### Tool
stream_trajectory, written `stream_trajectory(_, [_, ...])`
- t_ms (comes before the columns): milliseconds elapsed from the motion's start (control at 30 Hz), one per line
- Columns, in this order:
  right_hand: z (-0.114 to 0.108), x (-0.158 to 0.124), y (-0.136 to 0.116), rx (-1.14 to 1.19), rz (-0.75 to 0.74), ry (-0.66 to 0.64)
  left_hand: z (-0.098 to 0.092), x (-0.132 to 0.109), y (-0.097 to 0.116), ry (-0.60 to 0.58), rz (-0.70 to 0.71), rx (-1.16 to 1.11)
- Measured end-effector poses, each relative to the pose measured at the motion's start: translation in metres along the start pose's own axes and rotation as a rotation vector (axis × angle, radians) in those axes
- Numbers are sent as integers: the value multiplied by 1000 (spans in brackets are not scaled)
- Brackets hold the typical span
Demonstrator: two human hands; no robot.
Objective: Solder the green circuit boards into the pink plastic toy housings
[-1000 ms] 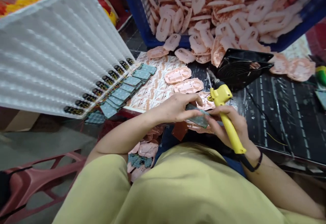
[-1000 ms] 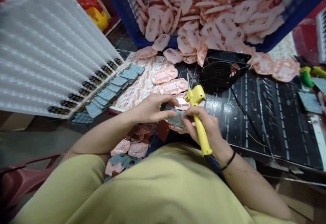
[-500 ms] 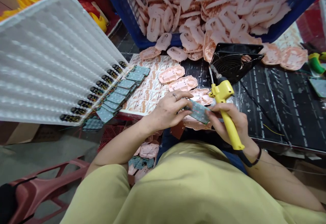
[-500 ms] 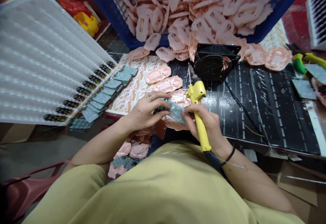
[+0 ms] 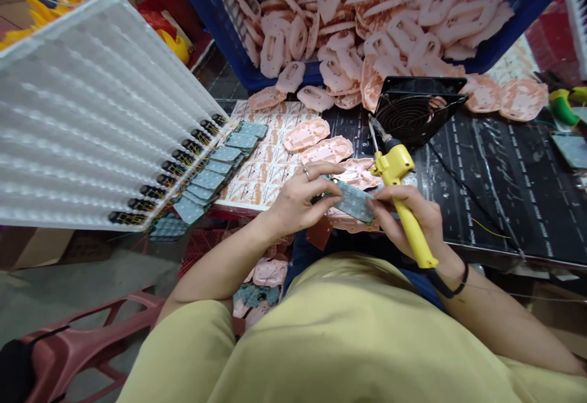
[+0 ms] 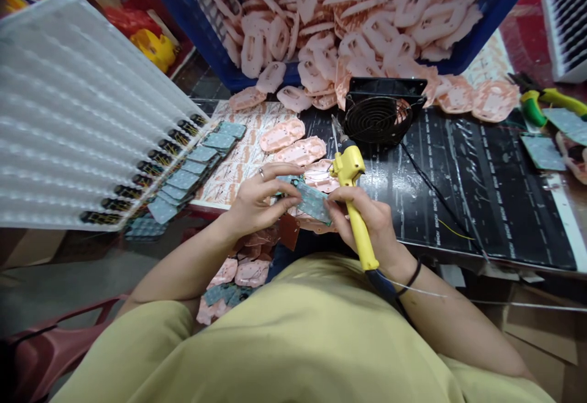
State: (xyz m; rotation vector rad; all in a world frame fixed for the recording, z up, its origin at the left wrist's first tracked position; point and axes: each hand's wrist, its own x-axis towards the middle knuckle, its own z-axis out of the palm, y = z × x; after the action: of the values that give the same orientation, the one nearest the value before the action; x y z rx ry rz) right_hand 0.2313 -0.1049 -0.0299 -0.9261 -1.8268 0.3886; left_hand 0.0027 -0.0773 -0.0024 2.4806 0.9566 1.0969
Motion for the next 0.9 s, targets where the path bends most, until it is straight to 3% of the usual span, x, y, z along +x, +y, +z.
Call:
stream_trajectory(167, [0,1,-2,0,-9,-7,1,7,3,-103,110,140])
stream_trajectory(400, [2,-1,0,12,-34,5,8,13,8,-103,186,157])
stream_trajectory(500, [2,-2,1,36,-37,1,8,12,11,-28,43,-81])
stream_trajectory(633, [1,-3,2,36,-29,10,7,10,6,341,-336,-564])
stream_trajectory(700, [1,-3,1,40,-16,19,7,8,0,461,-497,-741])
stream_trajectory(800, [3,-4,0,56,14,42,9,3,-10,449,-599,-891])
stream_trajectory(900, [4,-4,-1,60,43,70,12,-4,-14,314,-569,-901])
